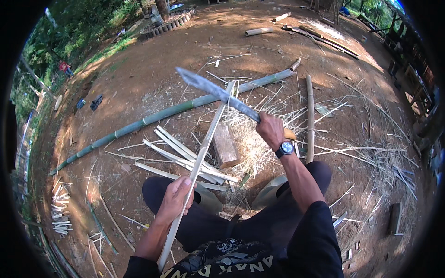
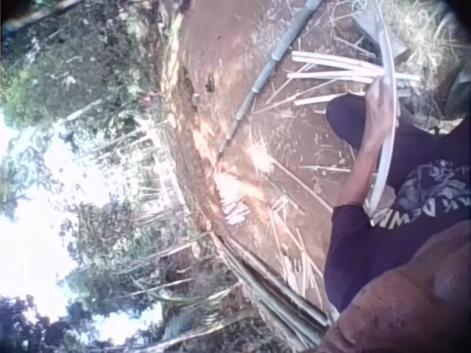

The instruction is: The person sits on the ground and uses a large knife to shave the surface of a long bamboo strip. They repeatedly draw the blade along the strip to smooth it, occasionally rotating the piece to work on different sides. The person places the finished strip aside and picks up another piece to continue the process.

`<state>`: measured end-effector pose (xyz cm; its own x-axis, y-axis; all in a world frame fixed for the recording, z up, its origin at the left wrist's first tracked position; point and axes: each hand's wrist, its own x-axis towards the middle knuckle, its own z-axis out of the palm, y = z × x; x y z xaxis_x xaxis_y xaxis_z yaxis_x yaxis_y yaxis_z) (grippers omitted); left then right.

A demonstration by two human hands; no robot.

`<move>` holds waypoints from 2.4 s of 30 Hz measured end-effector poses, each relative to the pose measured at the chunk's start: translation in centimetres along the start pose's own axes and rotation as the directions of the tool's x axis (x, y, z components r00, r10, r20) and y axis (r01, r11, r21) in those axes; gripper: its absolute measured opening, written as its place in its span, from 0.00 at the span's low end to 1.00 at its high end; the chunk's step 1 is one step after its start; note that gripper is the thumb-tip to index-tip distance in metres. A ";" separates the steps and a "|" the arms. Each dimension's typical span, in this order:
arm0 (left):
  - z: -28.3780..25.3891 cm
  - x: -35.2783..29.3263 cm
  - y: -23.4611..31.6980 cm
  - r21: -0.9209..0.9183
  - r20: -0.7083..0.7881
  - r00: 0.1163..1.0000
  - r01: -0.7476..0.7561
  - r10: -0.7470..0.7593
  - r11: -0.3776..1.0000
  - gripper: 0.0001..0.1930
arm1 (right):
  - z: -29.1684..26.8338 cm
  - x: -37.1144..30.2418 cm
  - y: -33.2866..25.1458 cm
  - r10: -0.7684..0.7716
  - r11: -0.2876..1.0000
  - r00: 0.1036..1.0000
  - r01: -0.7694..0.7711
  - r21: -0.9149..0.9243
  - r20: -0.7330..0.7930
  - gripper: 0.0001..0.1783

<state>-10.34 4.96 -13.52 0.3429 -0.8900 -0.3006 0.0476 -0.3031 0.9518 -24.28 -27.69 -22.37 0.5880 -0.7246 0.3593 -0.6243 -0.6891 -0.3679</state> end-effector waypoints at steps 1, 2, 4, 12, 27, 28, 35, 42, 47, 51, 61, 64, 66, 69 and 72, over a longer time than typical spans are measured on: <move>0.4 0.3 0.3 0.009 -0.008 1.000 0.011 -0.011 1.000 0.21 | -0.1 0.9 0.4 0.051 0.998 0.998 -0.052 -0.030 -0.029 0.06; 0.6 0.5 0.6 0.018 -0.015 1.000 0.021 -0.021 1.000 0.21 | 0.1 0.8 0.4 0.083 0.996 0.996 -0.084 -0.029 -0.039 0.08; 0.2 0.7 0.4 0.035 -0.022 1.000 0.023 -0.022 0.999 0.22 | 0.7 0.9 0.4 0.100 0.994 0.995 -0.099 -0.036 0.008 0.08; -0.7 -0.1 -0.9 0.049 -0.046 0.996 0.077 -0.075 0.996 0.22 | 3.8 1.5 1.0 0.129 0.991 0.984 -0.124 -0.048 0.120 0.10; -2.1 -1.7 -1.7 -0.011 -0.165 0.985 0.038 -0.039 0.999 0.17 | 3.2 0.1 3.2 0.343 0.921 0.911 -0.373 0.107 0.227 0.48; -2.1 -0.9 -2.2 -0.031 -0.146 0.989 0.005 -0.009 0.999 0.17 | 3.0 -0.5 2.1 0.290 0.922 0.934 -0.331 0.201 0.207 0.49; -0.6 1.7 -2.0 -0.218 -0.064 0.998 -0.027 0.013 0.976 0.14 | -1.3 -5.6 -7.1 -0.132 0.945 0.987 0.097 0.312 0.095 0.37; 0.7 0.8 0.1 -0.148 -0.085 0.995 -0.058 0.045 0.987 0.14 | -1.6 -6.9 -8.5 -0.450 0.878 0.893 0.440 0.188 0.010 0.35; 0.5 0.1 0.1 -0.074 -0.103 0.993 -0.057 0.050 0.996 0.14 | -1.5 -5.2 -8.0 -0.321 0.939 0.947 0.313 0.140 0.033 0.36; 0.9 -0.2 0.6 -0.032 -0.086 0.996 -0.039 0.036 0.999 0.15 | -2.6 -5.6 -8.1 -0.422 0.901 0.907 0.417 0.116 0.015 0.35; 1.3 -0.8 0.5 -0.046 -0.026 0.998 -0.053 0.052 0.997 0.14 | -2.8 -3.8 -6.0 -0.273 0.958 0.962 0.271 0.092 0.008 0.34; 1.3 -0.8 -0.2 -0.012 -0.036 0.999 -0.029 0.028 1.000 0.16 | -2.0 -4.2 -5.8 -0.227 0.968 0.972 0.231 0.092 -0.052 0.36; 1.2 -1.0 0.6 -0.009 -0.024 0.998 -0.052 0.052 0.999 0.15 | -2.3 -4.1 -6.2 -0.317 0.937 0.945 0.325 0.128 -0.081 0.36; 1.5 -1.3 0.5 -0.038 0.017 0.998 -0.059 0.059 0.998 0.14 | -2.4 -2.9 -4.1 -0.195 0.969 0.978 0.204 0.139 -0.079 0.36; 1.5 -1.1 0.5 -0.009 0.021 0.999 -0.039 0.039 0.999 0.14 | -2.7 -1.9 -2.9 -0.111 0.989 0.991 0.119 0.093 -0.079 0.37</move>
<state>-12.11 5.28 -12.77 0.3244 -0.9081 -0.2648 0.0425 -0.2656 0.9631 -24.95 -24.27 -19.68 0.6116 -0.6404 0.4646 -0.4995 -0.7679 -0.4010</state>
